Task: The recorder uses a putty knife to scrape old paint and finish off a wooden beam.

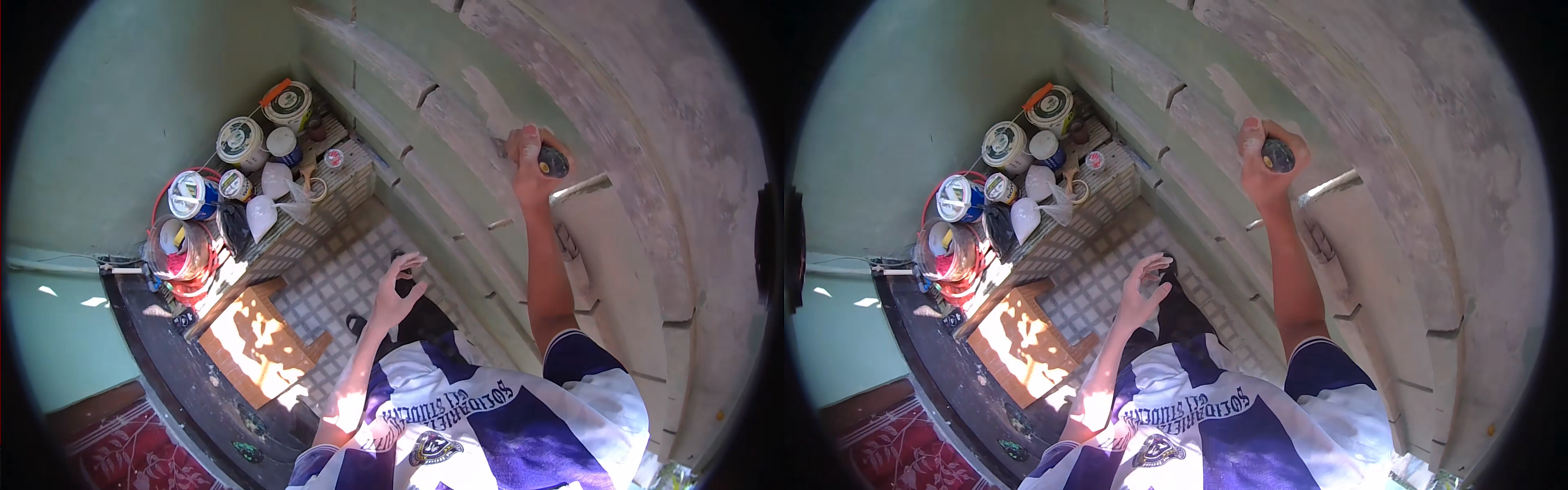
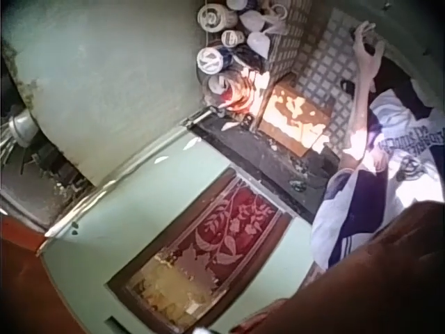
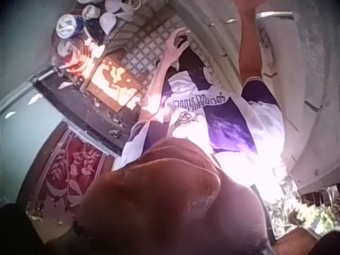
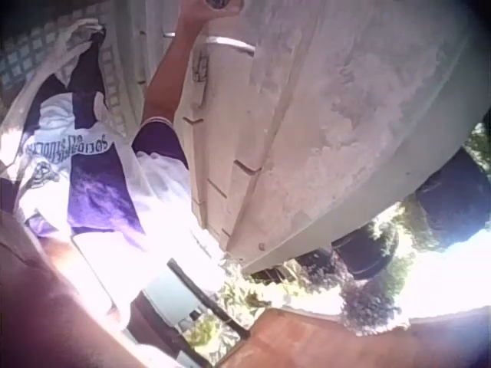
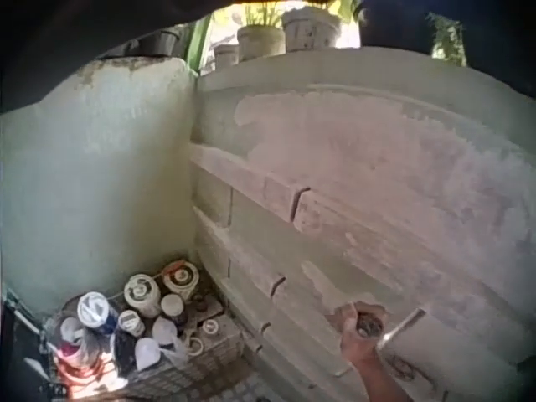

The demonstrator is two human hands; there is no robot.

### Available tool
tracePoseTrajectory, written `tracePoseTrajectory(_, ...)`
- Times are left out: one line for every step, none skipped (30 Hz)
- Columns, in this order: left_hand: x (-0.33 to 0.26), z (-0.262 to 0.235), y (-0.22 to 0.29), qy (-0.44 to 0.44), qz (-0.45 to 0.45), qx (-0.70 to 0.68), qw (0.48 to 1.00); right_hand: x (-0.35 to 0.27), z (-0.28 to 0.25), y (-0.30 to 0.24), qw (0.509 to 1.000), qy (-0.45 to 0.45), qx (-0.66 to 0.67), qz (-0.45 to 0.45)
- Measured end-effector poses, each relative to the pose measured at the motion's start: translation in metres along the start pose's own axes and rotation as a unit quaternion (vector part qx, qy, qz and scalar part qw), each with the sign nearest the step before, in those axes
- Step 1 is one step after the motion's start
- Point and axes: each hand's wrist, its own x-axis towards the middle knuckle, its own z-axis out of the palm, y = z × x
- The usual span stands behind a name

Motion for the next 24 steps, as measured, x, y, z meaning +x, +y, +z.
tracePoseTrajectory(0.011, 0.001, 0.0, 0.009, -0.009, 0.005, 1.0, 0.011, 0.003, 0.017, 1.0, -0.008, -0.003, 0.004)
tracePoseTrajectory(0.021, 0.002, -0.003, 0.028, -0.008, -0.012, 0.999, 0.019, 0.006, 0.037, 0.997, 0.02, -0.058, -0.047)
tracePoseTrajectory(0.031, 0.002, -0.006, 0.032, -0.015, -0.019, 0.999, 0.022, 0.008, 0.055, 0.988, 0.047, -0.113, -0.098)
tracePoseTrajectory(0.042, 0.0, -0.009, 0.041, -0.018, -0.026, 0.999, 0.021, 0.006, 0.071, 0.988, 0.039, -0.116, -0.092)
tracePoseTrajectory(0.056, 0.001, -0.013, 0.051, -0.02, -0.035, 0.998, 0.023, 0.002, 0.089, 0.984, 0.047, -0.149, -0.09)
tracePoseTrajectory(0.071, -0.003, -0.018, 0.057, -0.019, -0.012, 0.998, 0.024, 0.006, 0.099, 0.979, 0.053, -0.176, -0.088)
tracePoseTrajectory(0.085, -0.006, -0.022, 0.064, -0.027, -0.016, 0.997, 0.022, 0.002, 0.1, 0.98, 0.043, -0.175, -0.081)
tracePoseTrajectory(0.102, -0.01, -0.027, 0.082, -0.011, -0.002, 0.997, 0.022, 0.003, 0.084, 0.982, -0.002, -0.157, -0.104)
tracePoseTrajectory(0.119, -0.013, -0.028, 0.095, 0.003, 0.012, 0.995, 0.025, 0.001, 0.071, 0.981, -0.042, -0.141, -0.126)
tracePoseTrajectory(0.14, -0.016, -0.026, 0.107, 0.015, 0.002, 0.994, 0.026, 0.004, 0.067, 0.981, -0.047, -0.147, -0.117)
tracePoseTrajectory(0.165, -0.021, -0.023, 0.122, 0.028, -0.006, 0.992, 0.025, 0.015, 0.064, 0.953, -0.025, -0.248, -0.17)
tracePoseTrajectory(0.188, -0.023, -0.023, 0.145, 0.024, -0.019, 0.989, 0.026, 0.021, 0.064, 0.912, -0.004, -0.344, -0.225)
tracePoseTrajectory(0.211, -0.027, -0.022, 0.168, 0.024, -0.03, 0.985, 0.027, 0.018, 0.064, 0.911, -0.005, -0.346, -0.223)
tracePoseTrajectory(0.236, -0.031, -0.02, 0.183, 0.022, -0.033, 0.982, 0.028, 0.013, 0.06, 0.957, -0.04, -0.214, -0.19)
tracePoseTrajectory(0.257, -0.034, -0.016, 0.199, 0.019, -0.034, 0.979, 0.029, 0.013, 0.059, 0.983, -0.074, -0.075, -0.151)
tracePoseTrajectory(0.279, -0.033, -0.007, 0.193, 0.019, -0.037, 0.98, 0.025, 0.016, 0.063, 0.978, -0.014, -0.172, -0.119)
tracePoseTrajectory(0.298, -0.033, 0.003, 0.222, -0.008, -0.062, 0.973, 0.027, 0.014, 0.062, 0.978, -0.013, -0.174, -0.118)
tracePoseTrajectory(0.316, -0.035, 0.011, 0.25, -0.033, -0.085, 0.964, 0.028, 0.015, 0.058, 0.966, -0.04, -0.198, -0.163)
tracePoseTrajectory(0.33, -0.035, 0.018, 0.248, -0.031, -0.084, 0.965, 0.029, 0.016, 0.055, 0.95, -0.067, -0.221, -0.208)
tracePoseTrajectory(0.344, -0.033, 0.023, 0.278, -0.049, -0.072, 0.957, 0.026, 0.011, 0.055, 0.982, -0.084, -0.04, -0.164)
tracePoseTrajectory(0.357, -0.027, 0.029, 0.308, -0.068, -0.061, 0.947, 0.026, 0.01, 0.059, 0.981, -0.083, -0.044, -0.167)
tracePoseTrajectory(0.369, -0.022, 0.034, 0.304, -0.065, -0.063, 0.948, 0.025, 0.012, 0.062, 0.965, -0.049, -0.172, -0.192)
tracePoseTrajectory(0.382, -0.017, 0.038, 0.325, -0.109, -0.067, 0.937, 0.027, 0.013, 0.065, 0.931, -0.012, -0.297, -0.213)
tracePoseTrajectory(0.393, -0.016, 0.042, 0.345, -0.153, -0.07, 0.923, 0.027, 0.013, 0.055, 0.928, -0.066, -0.331, -0.157)
